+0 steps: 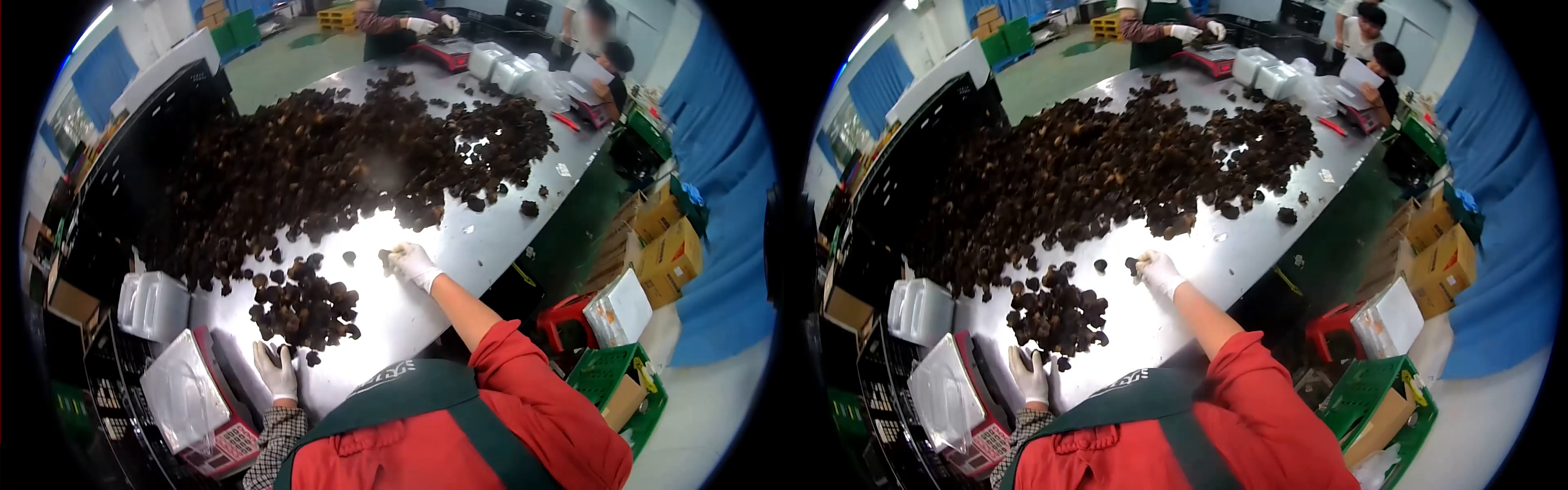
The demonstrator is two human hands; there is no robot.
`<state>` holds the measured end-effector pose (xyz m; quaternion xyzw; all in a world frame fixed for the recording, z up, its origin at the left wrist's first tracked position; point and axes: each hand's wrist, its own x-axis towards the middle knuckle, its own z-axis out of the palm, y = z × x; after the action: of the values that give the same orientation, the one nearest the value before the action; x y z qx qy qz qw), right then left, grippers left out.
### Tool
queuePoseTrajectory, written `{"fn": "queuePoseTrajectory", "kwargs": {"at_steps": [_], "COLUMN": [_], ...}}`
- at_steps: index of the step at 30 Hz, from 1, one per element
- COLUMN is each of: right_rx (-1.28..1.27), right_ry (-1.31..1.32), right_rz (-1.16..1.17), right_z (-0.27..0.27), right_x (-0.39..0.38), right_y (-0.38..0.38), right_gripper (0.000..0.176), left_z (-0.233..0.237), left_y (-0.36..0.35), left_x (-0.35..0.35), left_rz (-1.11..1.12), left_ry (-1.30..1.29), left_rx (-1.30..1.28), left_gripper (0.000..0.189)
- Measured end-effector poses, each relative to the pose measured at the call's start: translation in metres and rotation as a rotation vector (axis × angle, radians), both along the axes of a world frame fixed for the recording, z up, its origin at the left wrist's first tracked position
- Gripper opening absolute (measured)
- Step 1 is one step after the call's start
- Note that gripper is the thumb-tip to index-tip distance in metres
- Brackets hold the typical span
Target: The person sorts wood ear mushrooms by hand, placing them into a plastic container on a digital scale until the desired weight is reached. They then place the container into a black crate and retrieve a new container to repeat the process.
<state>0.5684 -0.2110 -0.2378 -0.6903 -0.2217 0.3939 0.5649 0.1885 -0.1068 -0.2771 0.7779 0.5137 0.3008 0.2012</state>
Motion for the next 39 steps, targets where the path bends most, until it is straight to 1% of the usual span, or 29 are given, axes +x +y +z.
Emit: {"fn": "queuePoseTrajectory", "kwargs": {"at_steps": [2,6,11,15,16,19,20,23,24,27,28,31,32,33,34,35,36,39], "right_rx": [0.001,-0.046,-0.058,-0.108,-0.126,-0.142,-0.139,-0.075,-0.012,0.032,-0.019,-0.091,0.022,0.123,0.181,0.242,0.246,0.288], "right_ry": [0.051,0.041,0.035,-0.059,-0.124,-0.142,-0.289,-0.33,-0.475,-0.702,-0.923,-1.033,-0.781,-0.679,-0.676,-0.674,-0.711,-0.72], "right_rz": [0.007,0.026,0.041,0.038,0.067,0.258,0.322,0.359,0.282,0.149,0.165,0.438,0.429,0.464,0.541,0.618,0.629,0.495], "right_z": [0.001,0.008,-0.006,-0.007,-0.004,0.016,0.008,-0.002,-0.006,-0.002,-0.011,0.003,-0.008,-0.007,-0.003,0.014,0.025,0.02], "right_x": [0.005,0.006,0.012,0.005,0.0,-0.023,-0.028,-0.037,-0.037,-0.032,-0.03,-0.049,-0.063,-0.079,-0.09,-0.098,-0.101,-0.083], "right_y": [0.0,0.0,0.005,0.01,0.009,0.009,0.014,0.026,0.032,0.051,0.059,0.068,0.069,0.067,0.066,0.066,0.07,0.102], "right_gripper": [0.005,0.008,0.01,0.013,0.014,0.017,0.02,0.022,0.021,0.02,0.022,0.022,0.025,0.028,0.029,0.03,0.028,0.03], "left_z": [-0.001,0.0,-0.001,0.001,0.0,0.0,0.0,0.002,0.001,0.001,0.001,0.008,0.009,0.011,0.015,0.02,0.023,0.032], "left_y": [0.0,0.0,0.0,-0.001,0.0,0.0,0.0,-0.001,-0.001,-0.001,-0.001,-0.003,-0.005,-0.009,-0.013,-0.015,-0.013,0.004], "left_x": [0.0,0.002,0.001,0.002,0.002,0.001,0.001,0.002,0.002,0.003,0.003,0.006,0.009,0.011,0.016,0.02,0.021,0.022], "left_rz": [0.002,0.017,0.02,0.028,0.026,0.025,0.022,0.022,0.02,-0.004,-0.008,-0.064,-0.089,-0.11,-0.116,-0.122,-0.113,-0.027], "left_ry": [-0.003,0.005,0.011,0.024,0.03,0.038,0.046,0.047,0.04,0.062,0.054,0.1,0.048,-0.004,-0.02,-0.037,-0.046,-0.056], "left_rx": [0.003,0.007,0.023,0.028,0.036,0.03,0.039,0.041,0.035,0.071,0.064,0.098,0.042,-0.016,0.017,0.053,0.064,0.062], "left_gripper": [0.061,0.061,0.061,0.063,0.064,0.065,0.065,0.067,0.068,0.073,0.075,0.08,0.082,0.085,0.085,0.085,0.088,0.089]}}
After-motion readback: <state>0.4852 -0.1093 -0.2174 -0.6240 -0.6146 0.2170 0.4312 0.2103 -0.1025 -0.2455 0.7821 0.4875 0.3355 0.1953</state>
